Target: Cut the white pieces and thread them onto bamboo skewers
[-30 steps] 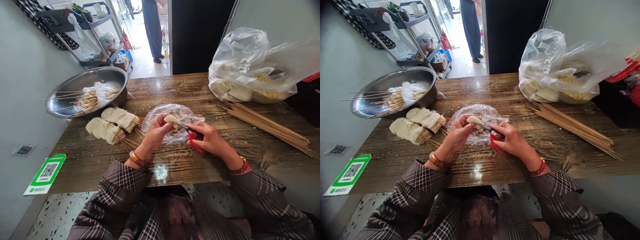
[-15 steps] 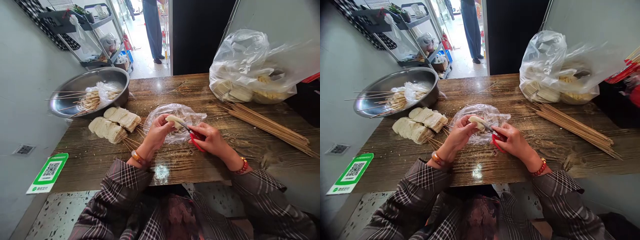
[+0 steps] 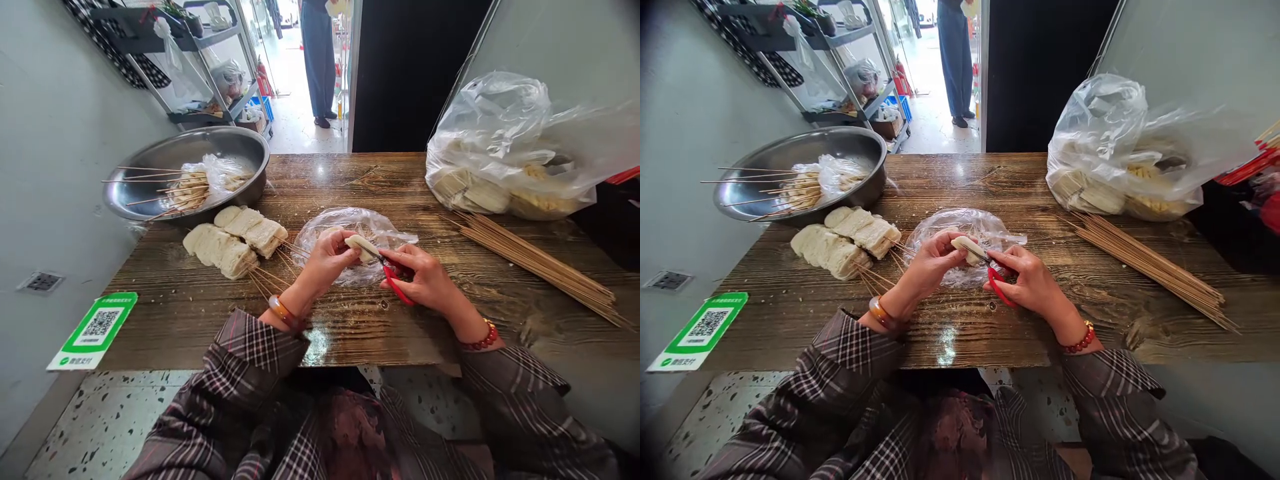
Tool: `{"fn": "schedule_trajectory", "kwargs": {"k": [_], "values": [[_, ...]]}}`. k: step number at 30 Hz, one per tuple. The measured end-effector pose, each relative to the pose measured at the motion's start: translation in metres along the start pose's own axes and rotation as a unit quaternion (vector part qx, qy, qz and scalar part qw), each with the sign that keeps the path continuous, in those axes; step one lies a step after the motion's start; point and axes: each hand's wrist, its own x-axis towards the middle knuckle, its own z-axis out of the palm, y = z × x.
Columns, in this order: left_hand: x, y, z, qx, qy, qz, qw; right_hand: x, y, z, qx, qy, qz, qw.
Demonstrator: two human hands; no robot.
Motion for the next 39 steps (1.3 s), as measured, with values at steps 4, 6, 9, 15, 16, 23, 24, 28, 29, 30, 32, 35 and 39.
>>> {"fn": "schedule_trajectory", "kwargs": {"k": [4,6,9,15,16,23,24,28,29,30,32,35,39], "values": [[0.0,0.001,0.002,0.034,0.004,0.01,0.999,-0.001,0.002,0.003,-0.006,0.007,-0.008,1.0],[0.0,0.002,0.002,0.03,0.002,0.0,1.0,-0.002,0.003,0.004,-0.015,0.012,-0.012,1.0],[0.001,0.002,0.003,0.017,0.003,-0.007,1.0,-0.004,0.006,0.007,-0.033,0.022,-0.011,0.999],[0.001,0.002,-0.002,-0.03,0.017,-0.009,0.999,-0.004,0.013,0.001,-0.065,0.048,0.02,0.997],[0.001,0.002,-0.003,-0.043,0.021,-0.005,0.999,-0.005,0.014,-0.002,-0.071,0.055,0.026,0.996],[0.002,0.005,-0.007,-0.057,0.019,0.005,0.998,-0.008,0.011,-0.013,-0.048,0.026,0.021,0.998],[0.002,0.005,-0.007,-0.057,0.022,0.005,0.998,-0.008,0.01,-0.013,-0.043,0.035,0.022,0.998],[0.001,0.007,-0.007,-0.032,0.012,0.003,0.999,-0.005,0.003,-0.014,-0.018,0.084,0.016,0.996],[0.0,0.008,-0.007,-0.02,0.003,-0.001,1.0,-0.002,-0.002,-0.014,-0.01,0.098,0.012,0.995],[0.0,0.009,-0.006,-0.009,-0.007,-0.006,1.0,0.001,-0.007,-0.014,-0.002,0.113,0.007,0.994],[-0.002,0.01,-0.006,0.008,-0.026,-0.012,1.0,0.011,-0.019,-0.012,0.01,0.133,-0.003,0.991],[-0.003,0.011,-0.006,0.022,-0.047,-0.003,0.999,0.03,-0.035,-0.005,0.02,0.119,-0.02,0.993],[-0.003,0.011,-0.008,0.02,-0.083,0.009,0.996,0.046,-0.04,0.006,0.008,0.106,-0.034,0.994]]}}
